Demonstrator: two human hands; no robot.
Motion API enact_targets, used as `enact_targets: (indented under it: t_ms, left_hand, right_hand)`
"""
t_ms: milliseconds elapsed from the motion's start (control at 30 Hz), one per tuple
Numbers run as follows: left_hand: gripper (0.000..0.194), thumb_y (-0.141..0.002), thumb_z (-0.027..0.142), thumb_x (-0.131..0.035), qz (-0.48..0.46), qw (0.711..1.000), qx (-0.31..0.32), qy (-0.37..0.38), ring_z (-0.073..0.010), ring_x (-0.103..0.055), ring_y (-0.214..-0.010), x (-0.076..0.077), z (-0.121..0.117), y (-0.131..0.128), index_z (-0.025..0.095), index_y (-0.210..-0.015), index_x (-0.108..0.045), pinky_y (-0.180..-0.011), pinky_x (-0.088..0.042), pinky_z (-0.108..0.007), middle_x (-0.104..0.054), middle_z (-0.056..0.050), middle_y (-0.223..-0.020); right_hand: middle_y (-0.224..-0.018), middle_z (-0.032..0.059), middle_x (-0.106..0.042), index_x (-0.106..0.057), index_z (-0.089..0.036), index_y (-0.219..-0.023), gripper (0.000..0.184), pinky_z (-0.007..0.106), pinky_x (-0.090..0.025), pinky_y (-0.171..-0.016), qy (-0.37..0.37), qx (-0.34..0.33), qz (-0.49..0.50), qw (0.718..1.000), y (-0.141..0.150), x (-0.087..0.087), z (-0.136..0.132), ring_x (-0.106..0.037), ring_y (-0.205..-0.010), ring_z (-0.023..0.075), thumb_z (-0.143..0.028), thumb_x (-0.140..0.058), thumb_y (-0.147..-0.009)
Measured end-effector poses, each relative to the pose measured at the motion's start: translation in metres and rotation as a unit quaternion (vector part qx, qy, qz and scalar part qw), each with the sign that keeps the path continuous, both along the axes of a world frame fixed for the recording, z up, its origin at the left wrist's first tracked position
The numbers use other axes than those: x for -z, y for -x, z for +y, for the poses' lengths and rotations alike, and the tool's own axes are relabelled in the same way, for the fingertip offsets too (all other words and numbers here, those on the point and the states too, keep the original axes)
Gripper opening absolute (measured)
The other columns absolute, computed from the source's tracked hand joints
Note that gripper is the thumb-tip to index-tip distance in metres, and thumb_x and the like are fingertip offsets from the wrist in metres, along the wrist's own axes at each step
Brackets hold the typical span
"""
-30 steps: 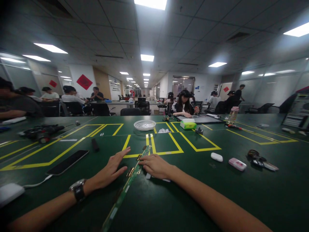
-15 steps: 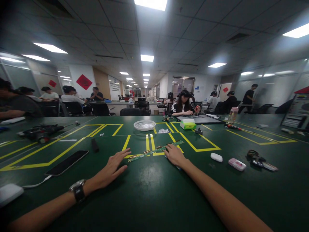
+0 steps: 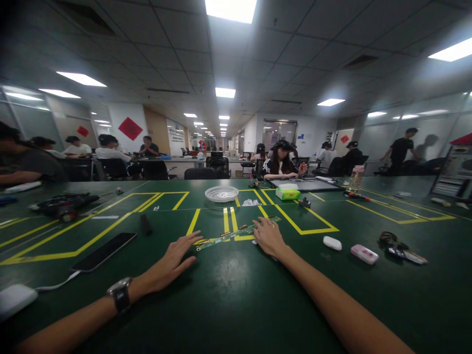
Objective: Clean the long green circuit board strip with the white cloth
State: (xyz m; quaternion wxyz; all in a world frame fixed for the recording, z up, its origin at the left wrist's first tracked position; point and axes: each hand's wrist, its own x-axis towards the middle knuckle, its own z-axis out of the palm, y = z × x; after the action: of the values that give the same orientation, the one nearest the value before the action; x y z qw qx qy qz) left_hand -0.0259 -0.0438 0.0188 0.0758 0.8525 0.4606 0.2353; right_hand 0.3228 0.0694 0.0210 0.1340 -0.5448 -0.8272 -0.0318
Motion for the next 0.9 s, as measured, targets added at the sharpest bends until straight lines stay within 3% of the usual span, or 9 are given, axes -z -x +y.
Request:
enact_targets:
  t_ms: [133, 367, 467, 600, 800, 900]
  left_hand:
    - [0.047, -0.104, 0.042, -0.035, -0.019, 1.000, 0.003, -0.006, -0.0294, -0.031, -0.142, -0.002, 0.000, -0.001, 0.028, -0.150, -0.033, -0.114, -0.027, -0.053, -0.031, -0.008, -0.157]
    - [0.046, -0.104, 0.043, -0.036, -0.049, 0.998, -0.018, 0.022, -0.0294, -0.036, -0.139, -0.005, 0.000, -0.001, 0.026, -0.146, -0.038, -0.114, -0.027, -0.054, -0.039, -0.010, -0.152]
    - [0.048, -0.102, 0.043, -0.041, -0.030, 0.999, -0.007, 0.026, -0.0296, -0.038, -0.136, -0.005, 0.000, -0.002, 0.025, -0.146, -0.038, -0.113, -0.029, -0.053, -0.042, -0.010, -0.150]
    - [0.047, -0.100, 0.042, -0.046, -0.004, 1.000, 0.015, 0.014, -0.0289, -0.040, -0.134, -0.001, 0.002, -0.004, 0.026, -0.145, -0.041, -0.111, -0.032, -0.051, -0.045, -0.010, -0.147]
    - [0.047, -0.100, 0.045, -0.046, 0.019, 0.999, 0.039, 0.024, -0.0284, -0.039, -0.137, -0.002, 0.001, -0.004, 0.028, -0.144, -0.043, -0.112, -0.030, -0.049, -0.044, -0.008, -0.150]
    - [0.053, -0.099, 0.052, -0.047, 0.040, 0.997, 0.063, 0.033, -0.0287, -0.035, -0.140, -0.006, -0.001, -0.004, 0.031, -0.147, -0.039, -0.113, -0.029, -0.049, -0.040, -0.006, -0.153]
  right_hand:
    - [-0.139, 0.0144, -0.055, -0.059, -0.019, -0.133, 0.050, 0.057, -0.026, -0.108, 0.028, -0.023, -0.007, 0.999, 0.000, -0.006, -0.001, -0.048, -0.128, 0.0314, -0.036, -0.025, -0.099]
    - [-0.132, 0.0084, -0.062, -0.064, -0.024, -0.124, 0.044, 0.058, -0.021, -0.111, 0.083, -0.128, -0.005, 0.988, 0.012, -0.027, -0.014, -0.051, -0.127, 0.0288, -0.031, -0.029, -0.099]
    - [-0.130, 0.0077, -0.063, -0.060, -0.025, -0.129, 0.040, 0.056, -0.022, -0.112, 0.100, -0.227, 0.018, 0.969, 0.030, -0.034, -0.033, -0.052, -0.126, 0.0264, -0.029, -0.034, -0.099]
    - [-0.133, 0.0100, -0.059, -0.056, -0.022, -0.131, 0.037, 0.046, -0.033, -0.109, 0.115, -0.339, 0.050, 0.932, 0.053, -0.037, -0.058, -0.052, -0.124, 0.0242, -0.026, -0.043, -0.097]
    - [-0.141, 0.0089, -0.052, -0.057, -0.021, -0.128, 0.035, 0.040, -0.031, -0.113, 0.160, -0.431, 0.074, 0.885, 0.075, -0.038, -0.093, -0.046, -0.131, 0.0222, -0.019, -0.051, -0.094]
    - [-0.142, 0.0088, -0.052, -0.055, -0.021, -0.129, 0.034, 0.038, -0.032, -0.113, 0.153, -0.453, 0.075, 0.875, 0.083, -0.039, -0.103, -0.047, -0.131, 0.0209, -0.020, -0.049, -0.096]
